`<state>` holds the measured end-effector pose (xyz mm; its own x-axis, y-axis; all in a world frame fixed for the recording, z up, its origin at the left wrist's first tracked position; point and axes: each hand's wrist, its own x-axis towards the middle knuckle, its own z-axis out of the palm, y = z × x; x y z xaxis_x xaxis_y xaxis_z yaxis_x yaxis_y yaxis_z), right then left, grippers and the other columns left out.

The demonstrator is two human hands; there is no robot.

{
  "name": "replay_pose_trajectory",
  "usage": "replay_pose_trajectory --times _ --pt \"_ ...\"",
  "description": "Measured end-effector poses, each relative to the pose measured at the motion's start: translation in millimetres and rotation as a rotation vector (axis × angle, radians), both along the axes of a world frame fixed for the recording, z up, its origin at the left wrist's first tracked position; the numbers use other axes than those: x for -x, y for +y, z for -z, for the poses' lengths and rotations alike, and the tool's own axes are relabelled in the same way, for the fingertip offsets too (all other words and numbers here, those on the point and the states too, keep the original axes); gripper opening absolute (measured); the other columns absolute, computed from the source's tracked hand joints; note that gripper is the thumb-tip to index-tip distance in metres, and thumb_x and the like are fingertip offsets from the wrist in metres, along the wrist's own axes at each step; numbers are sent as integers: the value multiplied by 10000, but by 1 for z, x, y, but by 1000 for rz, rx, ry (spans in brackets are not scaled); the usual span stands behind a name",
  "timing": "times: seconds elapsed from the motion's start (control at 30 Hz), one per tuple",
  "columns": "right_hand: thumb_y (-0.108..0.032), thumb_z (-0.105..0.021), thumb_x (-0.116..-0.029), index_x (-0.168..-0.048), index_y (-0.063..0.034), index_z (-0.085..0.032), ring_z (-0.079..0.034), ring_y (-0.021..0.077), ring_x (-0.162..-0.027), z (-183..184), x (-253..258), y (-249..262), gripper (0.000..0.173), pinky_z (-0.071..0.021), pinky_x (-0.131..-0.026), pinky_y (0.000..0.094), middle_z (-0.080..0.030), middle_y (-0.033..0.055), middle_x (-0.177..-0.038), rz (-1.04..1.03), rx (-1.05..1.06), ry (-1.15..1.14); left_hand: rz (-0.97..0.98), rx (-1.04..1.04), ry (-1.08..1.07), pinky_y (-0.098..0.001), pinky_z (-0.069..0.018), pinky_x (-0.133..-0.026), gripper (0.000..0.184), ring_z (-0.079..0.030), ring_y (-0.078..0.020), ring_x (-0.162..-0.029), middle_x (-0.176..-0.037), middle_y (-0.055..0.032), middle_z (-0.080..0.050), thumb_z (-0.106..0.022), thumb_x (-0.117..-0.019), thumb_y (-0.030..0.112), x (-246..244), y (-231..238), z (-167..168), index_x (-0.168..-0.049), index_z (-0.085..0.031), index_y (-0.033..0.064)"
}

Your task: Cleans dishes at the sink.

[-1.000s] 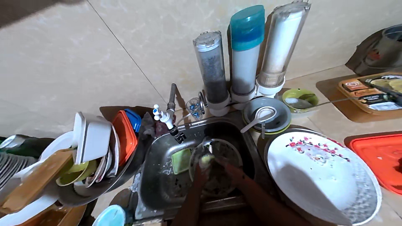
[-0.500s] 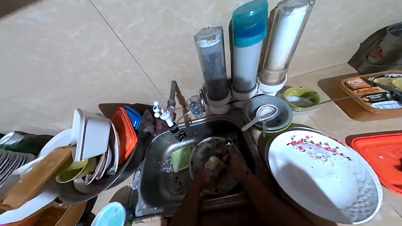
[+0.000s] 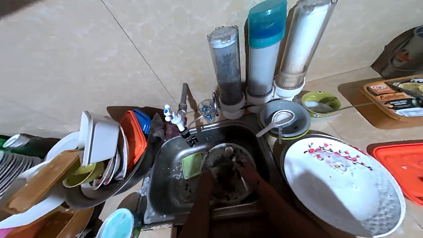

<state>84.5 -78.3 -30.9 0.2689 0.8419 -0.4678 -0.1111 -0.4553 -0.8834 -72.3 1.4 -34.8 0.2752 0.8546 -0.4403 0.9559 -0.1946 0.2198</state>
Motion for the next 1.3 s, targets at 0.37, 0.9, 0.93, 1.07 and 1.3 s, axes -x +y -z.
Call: replay_pose_trajectory --times 0.37,0.9,0.93,1.07,1.3 --pt "-117 -485 -1064 -1432 76 -490 -434 443 -1415 -11 -5 -15 416 -355 -1138 608 -459 293 -1506 -721 400 -644 -103 -119 -277 -533 -460 -1092 569 -609 -409 -1263 -1368 -277 -606 -675 -986 182 1 4 5 -1484 -470 -2" --pt "-108 -464 -1082 -1364 54 -577 -634 327 -1139 -7 -13 -2 344 -474 -1040 440 -643 252 -1252 -294 -56 -297 -668 492 -1606 -376 -593 -799 295 -693 -180 -934 -1049 -80 -686 -325 -1056 166 -3 -6 -4 -1222 -540 51" --pt "-120 -456 -1087 -1356 58 -577 -640 312 -1075 -6 -8 -2 345 -492 -990 435 -651 247 -1208 -314 -72 -259 -683 506 -1590 -395 -590 -805 309 -682 -192 -932 -1066 -94 -665 -335 -1069 175 -7 -9 -5 -1287 -513 48" --pt "-149 -445 -1094 -1336 53 -590 -644 290 -987 -1 4 -2 346 -515 -922 433 -648 240 -1173 -370 -90 -226 -522 330 -1385 -403 -589 -826 645 -663 -231 -993 -1261 -188 -594 -605 -990 51 -17 -12 15 -1548 -282 63" --pt "-174 -437 -1100 -1340 39 -608 -591 349 -1249 -1 7 -2 363 -424 -1104 480 -616 254 -1327 -518 -72 -342 -448 -130 -1229 -368 -541 -968 623 -630 -236 -1128 -1335 -273 -572 -679 -927 -7 -11 17 29 -1469 -385 -94"
